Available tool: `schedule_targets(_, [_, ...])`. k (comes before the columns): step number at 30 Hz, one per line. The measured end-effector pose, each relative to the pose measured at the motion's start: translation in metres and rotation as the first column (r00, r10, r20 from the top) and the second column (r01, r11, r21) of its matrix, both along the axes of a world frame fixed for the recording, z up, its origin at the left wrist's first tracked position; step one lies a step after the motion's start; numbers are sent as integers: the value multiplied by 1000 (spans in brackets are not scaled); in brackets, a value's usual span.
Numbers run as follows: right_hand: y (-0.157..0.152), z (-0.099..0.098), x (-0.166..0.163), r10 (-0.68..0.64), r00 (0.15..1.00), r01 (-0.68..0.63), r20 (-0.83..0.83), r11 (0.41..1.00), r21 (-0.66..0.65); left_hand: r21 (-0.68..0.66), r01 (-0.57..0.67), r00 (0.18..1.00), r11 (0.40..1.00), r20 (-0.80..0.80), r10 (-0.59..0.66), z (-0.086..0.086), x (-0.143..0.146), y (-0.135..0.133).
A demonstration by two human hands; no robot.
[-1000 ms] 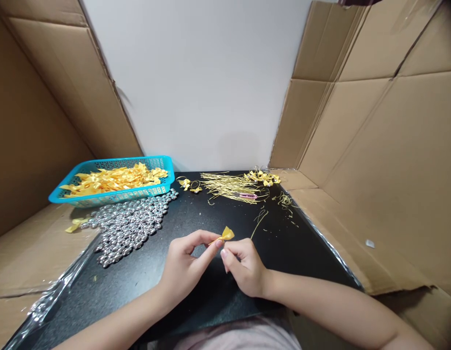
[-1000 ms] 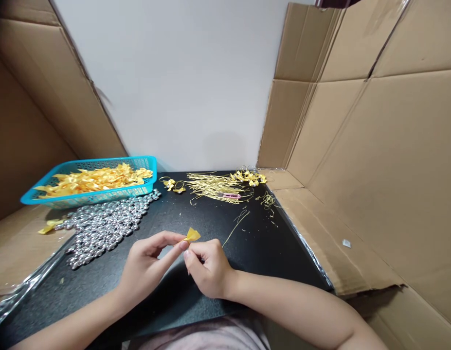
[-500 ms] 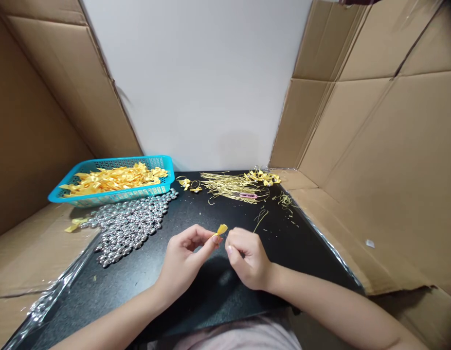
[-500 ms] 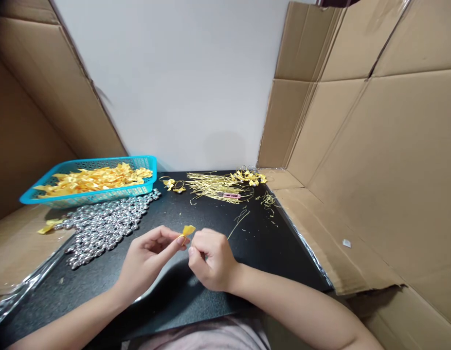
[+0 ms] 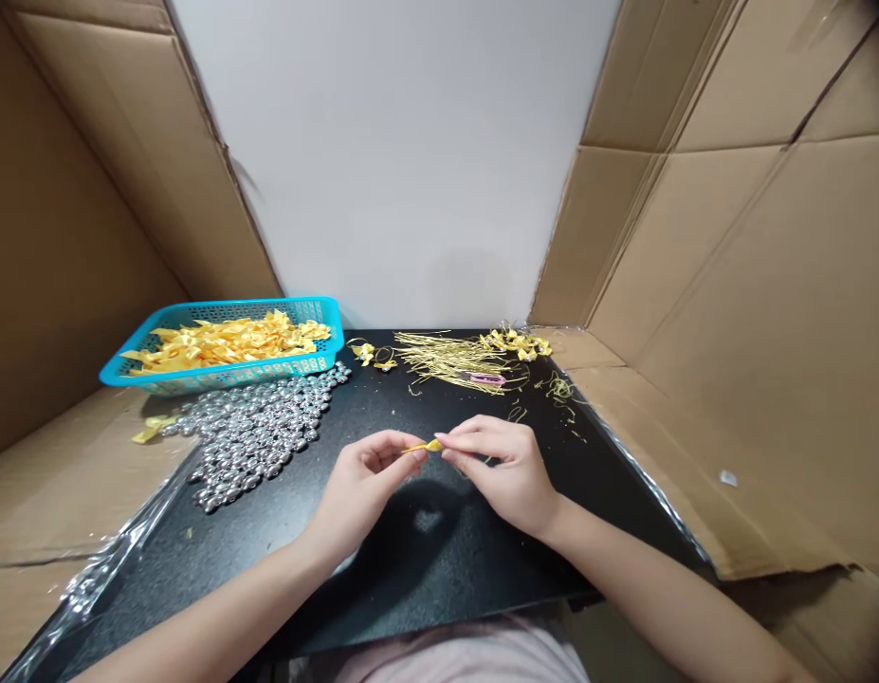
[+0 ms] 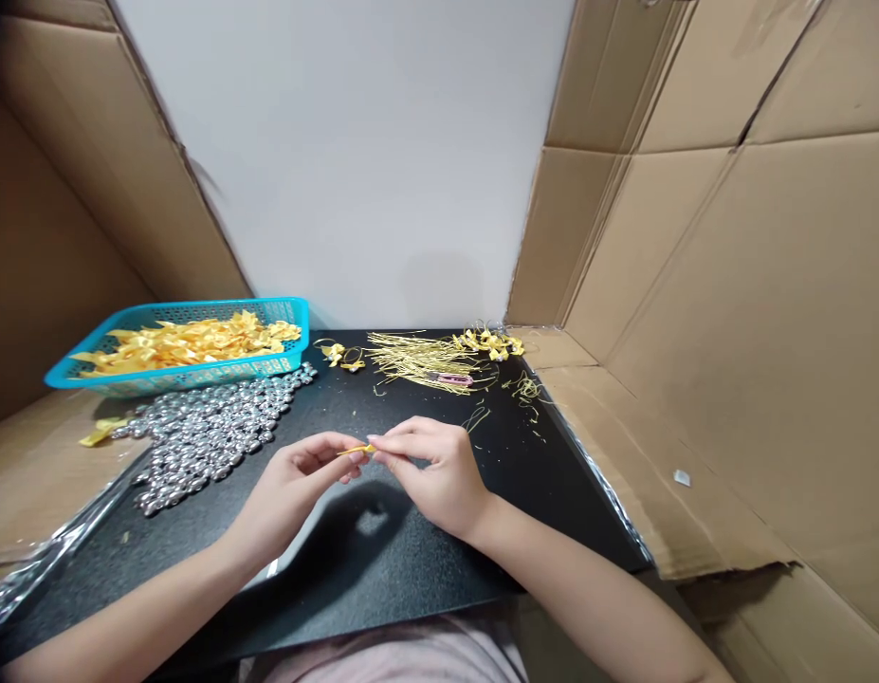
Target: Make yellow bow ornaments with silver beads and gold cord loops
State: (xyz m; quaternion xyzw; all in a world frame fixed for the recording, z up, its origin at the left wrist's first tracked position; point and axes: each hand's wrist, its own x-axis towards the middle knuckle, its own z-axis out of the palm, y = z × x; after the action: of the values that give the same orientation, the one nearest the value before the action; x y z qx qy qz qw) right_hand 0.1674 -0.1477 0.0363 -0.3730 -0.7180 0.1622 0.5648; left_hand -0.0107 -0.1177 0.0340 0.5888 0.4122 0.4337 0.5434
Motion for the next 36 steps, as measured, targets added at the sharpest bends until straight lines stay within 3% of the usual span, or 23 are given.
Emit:
schedule_targets(7, [0,0,0,-28,999,28,-30,999,-21,24,-12,1000,1000,-29,12,0,-1,0])
schedule_targets(12, [-1,0,-3,-28,993,6,-111,981,-192,42,-52,999,998,-12,52,-1,-2,1])
schedule_targets(17, [-4,-3,-8,7,998,-34,-69,914,-403,56,-87,996,995,13,87,-3,-2,-1])
schedule_targets(20, [-7,-4,-10,25,999,-11,44,956,-293,66,-77,997,995,15,76,-5,-1,-3])
schedule_targets(23, [-8,-4,-10,-63,992,77,105,987,-141,79,-67,998,995,21,65,-6,-1,-5])
schedule_targets(26, [-8,-3,-11,-45,996,58,71,980,-190,76,-57,998,995,28,55,-6,-2,-7])
schedule_targets(30, [-6,-4,-12,98,995,-104,-35,943,-317,75,-33,999,997,30,31,-3,0,-10])
schedule_targets(36, [-5,-6,-14,130,990,-139,-49,938,-316,99,-32,999,995,21,30,-3,0,-10])
